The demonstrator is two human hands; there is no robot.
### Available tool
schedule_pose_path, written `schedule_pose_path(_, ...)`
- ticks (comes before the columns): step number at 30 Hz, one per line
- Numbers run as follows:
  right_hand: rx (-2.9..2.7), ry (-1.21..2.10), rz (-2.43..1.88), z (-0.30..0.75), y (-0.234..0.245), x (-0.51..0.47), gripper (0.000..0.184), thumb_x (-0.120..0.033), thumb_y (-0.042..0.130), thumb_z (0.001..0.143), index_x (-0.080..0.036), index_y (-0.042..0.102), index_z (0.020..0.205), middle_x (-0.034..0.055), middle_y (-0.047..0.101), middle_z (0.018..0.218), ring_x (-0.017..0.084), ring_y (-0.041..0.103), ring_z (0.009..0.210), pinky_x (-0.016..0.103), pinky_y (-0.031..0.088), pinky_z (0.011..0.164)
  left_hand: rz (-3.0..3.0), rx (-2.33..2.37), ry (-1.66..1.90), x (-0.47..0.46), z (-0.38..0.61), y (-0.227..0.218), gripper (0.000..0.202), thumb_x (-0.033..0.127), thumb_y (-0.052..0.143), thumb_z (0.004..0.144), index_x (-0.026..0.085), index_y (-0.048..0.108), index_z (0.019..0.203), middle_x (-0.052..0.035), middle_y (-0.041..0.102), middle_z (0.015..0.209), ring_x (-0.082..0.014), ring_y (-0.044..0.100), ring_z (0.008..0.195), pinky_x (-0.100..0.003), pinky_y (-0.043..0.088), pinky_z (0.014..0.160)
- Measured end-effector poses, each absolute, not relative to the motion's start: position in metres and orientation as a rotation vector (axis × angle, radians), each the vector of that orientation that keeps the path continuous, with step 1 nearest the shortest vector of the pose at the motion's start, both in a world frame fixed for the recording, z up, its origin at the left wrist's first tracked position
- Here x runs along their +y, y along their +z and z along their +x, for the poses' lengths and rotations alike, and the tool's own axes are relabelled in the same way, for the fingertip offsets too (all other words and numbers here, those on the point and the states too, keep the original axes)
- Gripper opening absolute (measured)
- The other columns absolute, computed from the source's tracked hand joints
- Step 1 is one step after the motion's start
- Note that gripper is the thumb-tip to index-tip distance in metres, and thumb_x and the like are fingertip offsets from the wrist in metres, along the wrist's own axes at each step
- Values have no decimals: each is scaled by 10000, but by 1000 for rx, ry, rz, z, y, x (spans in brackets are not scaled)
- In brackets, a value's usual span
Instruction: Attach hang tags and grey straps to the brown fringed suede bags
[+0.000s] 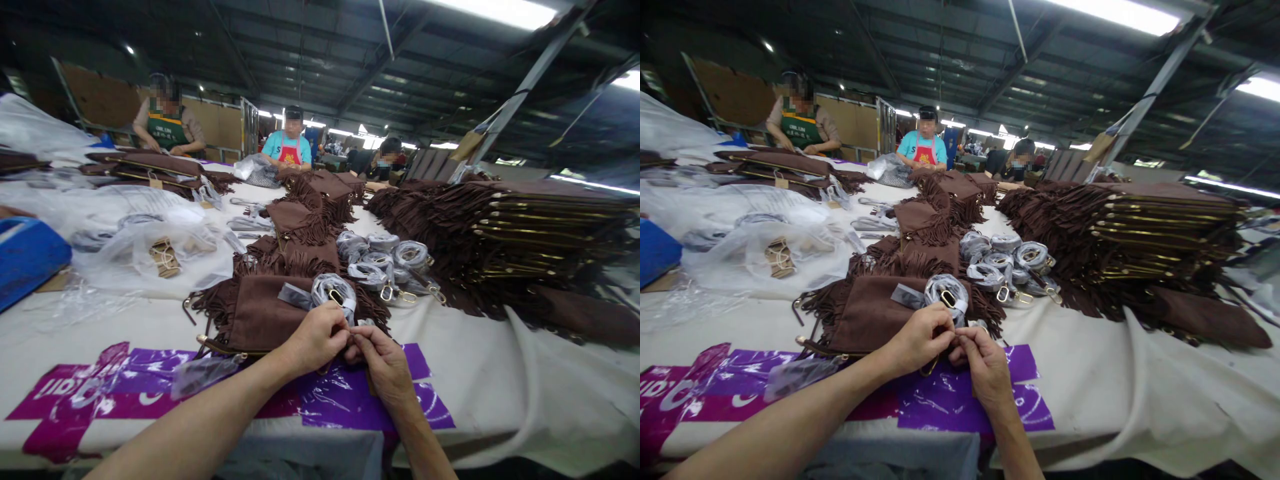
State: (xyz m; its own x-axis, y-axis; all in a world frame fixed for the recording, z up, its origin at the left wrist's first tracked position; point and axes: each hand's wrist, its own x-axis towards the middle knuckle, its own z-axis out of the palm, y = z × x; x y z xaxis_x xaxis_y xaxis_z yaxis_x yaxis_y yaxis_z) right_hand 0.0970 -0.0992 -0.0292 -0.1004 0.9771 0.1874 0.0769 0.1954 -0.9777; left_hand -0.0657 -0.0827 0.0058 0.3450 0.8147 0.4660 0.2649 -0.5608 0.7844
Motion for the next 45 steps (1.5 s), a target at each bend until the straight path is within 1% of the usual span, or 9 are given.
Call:
schedule_pose_path(14,-1777,406,-1301,87,-19,-105,246,-318,435,905,-225,655,842,29,672,658,190,625,586,286,452,560,1956,1225,1215,-89,-48,-9,208,25,446,771,184,387,650,-16,467,755,-147,446,721,-270,360,658)
schedule_pose_path(18,-1712,668,-1236,87,-23,-104,270,-375,449,920,-218,666,889,22,673,650,183,642,578,281,504,564,1896,1199,1240,-89,-50,-11,196,43,470,769,175,415,634,-2,477,713,-139,454,700,-258,352,651)
schedule_pose_path(23,-1577,915,-1215,100,-24,-103,437,-516,508,884,-195,615,1161,-5,670,630,174,634,521,288,538,525,1873,1154,1250,-86,-55,-8,164,81,514,772,156,528,627,-6,545,709,-142,504,710,-252,385,677)
schedule_pose_path(26,-1629,750,-1358,111,-6,-92,438,-518,457,899,-183,626,1126,-21,617,561,162,561,436,275,475,457,1923,1083,1146,-84,-62,-1,142,87,528,776,154,638,717,-19,621,773,-159,562,776,-262,423,739)
schedule_pose_path(29,-1853,433,-1491,112,18,-69,364,-428,415,906,-185,648,1046,29,675,709,184,615,590,286,473,570,2044,1082,1078,-87,-81,14,228,49,490,774,153,670,867,-44,648,885,-176,581,865,-279,444,811)
schedule_pose_path(32,-2003,304,-1531,98,33,-44,264,-380,533,833,-198,662,975,62,699,865,212,630,782,294,439,689,2342,1080,921,-100,-109,29,327,49,538,741,156,624,1037,-81,609,1067,-210,555,993,-321,442,900)
schedule_pose_path(35,-2062,288,-1573,83,36,-28,217,-305,641,730,-192,666,914,63,693,827,220,612,788,279,393,665,2670,1172,556,-115,-137,34,376,123,671,694,151,595,1061,-122,564,1167,-278,525,1050,-405,441,922)
schedule_pose_path(42,-2232,406,-1572,93,46,-33,93,-221,603,690,-183,687,694,3,640,588,191,593,640,262,377,586,2887,1273,245,-112,-159,23,80,201,590,865,131,629,861,-116,643,926,-228,619,845,-325,503,785)
schedule_pose_path(45,-2262,449,-1555,96,49,-45,207,-272,527,776,-197,711,833,16,706,732,206,632,739,270,424,646,2916,1309,197,-108,-155,26,95,126,539,866,123,632,850,-114,658,876,-215,637,774,-307,524,732)
